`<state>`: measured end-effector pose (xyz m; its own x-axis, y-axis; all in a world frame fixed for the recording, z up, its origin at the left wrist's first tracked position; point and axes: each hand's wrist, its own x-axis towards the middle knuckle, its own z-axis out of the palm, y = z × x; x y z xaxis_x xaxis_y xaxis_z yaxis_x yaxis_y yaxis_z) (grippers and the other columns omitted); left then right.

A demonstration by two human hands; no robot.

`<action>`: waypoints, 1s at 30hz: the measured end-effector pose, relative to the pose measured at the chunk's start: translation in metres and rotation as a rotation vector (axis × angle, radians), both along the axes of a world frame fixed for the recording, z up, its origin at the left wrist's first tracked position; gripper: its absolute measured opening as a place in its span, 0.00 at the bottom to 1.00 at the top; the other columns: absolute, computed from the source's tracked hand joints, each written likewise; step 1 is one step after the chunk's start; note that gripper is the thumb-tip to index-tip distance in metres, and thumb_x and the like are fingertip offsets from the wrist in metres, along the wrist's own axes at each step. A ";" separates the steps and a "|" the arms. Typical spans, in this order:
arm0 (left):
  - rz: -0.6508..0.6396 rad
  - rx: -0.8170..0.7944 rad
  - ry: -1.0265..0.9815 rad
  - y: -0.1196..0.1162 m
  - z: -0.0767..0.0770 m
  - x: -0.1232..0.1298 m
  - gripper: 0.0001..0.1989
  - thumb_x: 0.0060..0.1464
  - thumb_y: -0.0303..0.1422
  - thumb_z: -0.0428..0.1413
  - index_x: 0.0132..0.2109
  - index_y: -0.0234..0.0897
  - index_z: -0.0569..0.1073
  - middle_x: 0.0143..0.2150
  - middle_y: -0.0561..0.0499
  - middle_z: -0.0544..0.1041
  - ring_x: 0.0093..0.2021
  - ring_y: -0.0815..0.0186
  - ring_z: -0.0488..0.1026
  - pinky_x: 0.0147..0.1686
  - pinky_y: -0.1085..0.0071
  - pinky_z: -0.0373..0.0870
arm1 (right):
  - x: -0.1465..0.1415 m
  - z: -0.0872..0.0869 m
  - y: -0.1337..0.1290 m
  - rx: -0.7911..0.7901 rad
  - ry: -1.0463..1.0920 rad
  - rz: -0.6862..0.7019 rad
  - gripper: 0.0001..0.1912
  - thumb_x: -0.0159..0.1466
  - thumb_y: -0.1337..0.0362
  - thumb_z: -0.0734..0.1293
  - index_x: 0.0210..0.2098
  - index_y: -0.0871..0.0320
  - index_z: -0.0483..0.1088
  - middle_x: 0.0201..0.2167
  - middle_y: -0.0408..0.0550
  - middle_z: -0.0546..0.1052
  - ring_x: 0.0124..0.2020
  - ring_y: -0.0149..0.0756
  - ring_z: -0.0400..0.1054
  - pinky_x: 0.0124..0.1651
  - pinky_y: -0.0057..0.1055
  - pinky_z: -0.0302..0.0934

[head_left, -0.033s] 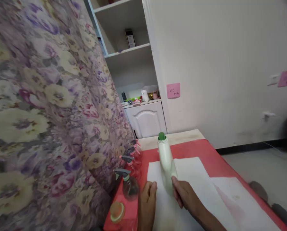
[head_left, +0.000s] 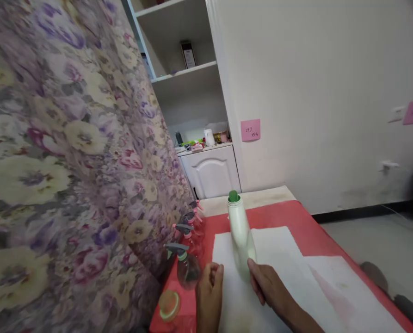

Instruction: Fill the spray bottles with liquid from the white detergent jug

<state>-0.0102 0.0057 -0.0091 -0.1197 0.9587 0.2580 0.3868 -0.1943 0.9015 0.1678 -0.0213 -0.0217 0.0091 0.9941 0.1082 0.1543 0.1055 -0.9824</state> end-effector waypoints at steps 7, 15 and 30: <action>0.513 0.205 0.059 0.056 -0.042 -0.076 0.26 0.47 0.48 0.54 0.49 0.36 0.71 0.50 0.39 0.74 0.54 0.49 0.70 0.55 0.52 0.66 | -0.011 -0.084 -0.001 -0.120 -0.062 0.087 0.35 0.60 0.31 0.50 0.15 0.53 0.53 0.11 0.39 0.59 0.17 0.33 0.56 0.26 0.31 0.54; 0.382 0.128 0.055 0.096 -0.047 -0.091 0.28 0.47 0.48 0.54 0.50 0.32 0.71 0.49 0.39 0.77 0.54 0.47 0.71 0.58 0.51 0.63 | -0.010 -0.105 0.002 -0.125 -0.031 0.135 0.35 0.60 0.30 0.49 0.16 0.53 0.54 0.12 0.40 0.58 0.18 0.32 0.54 0.23 0.29 0.49; 0.121 -0.047 -0.258 -0.002 0.005 -0.033 0.25 0.37 0.48 0.66 0.42 0.39 0.79 0.40 0.47 0.83 0.45 0.51 0.78 0.45 0.63 0.73 | -0.005 -0.112 0.005 -0.030 0.129 0.064 0.27 0.51 0.42 0.72 0.37 0.58 0.70 0.28 0.45 0.76 0.32 0.37 0.70 0.35 0.31 0.61</action>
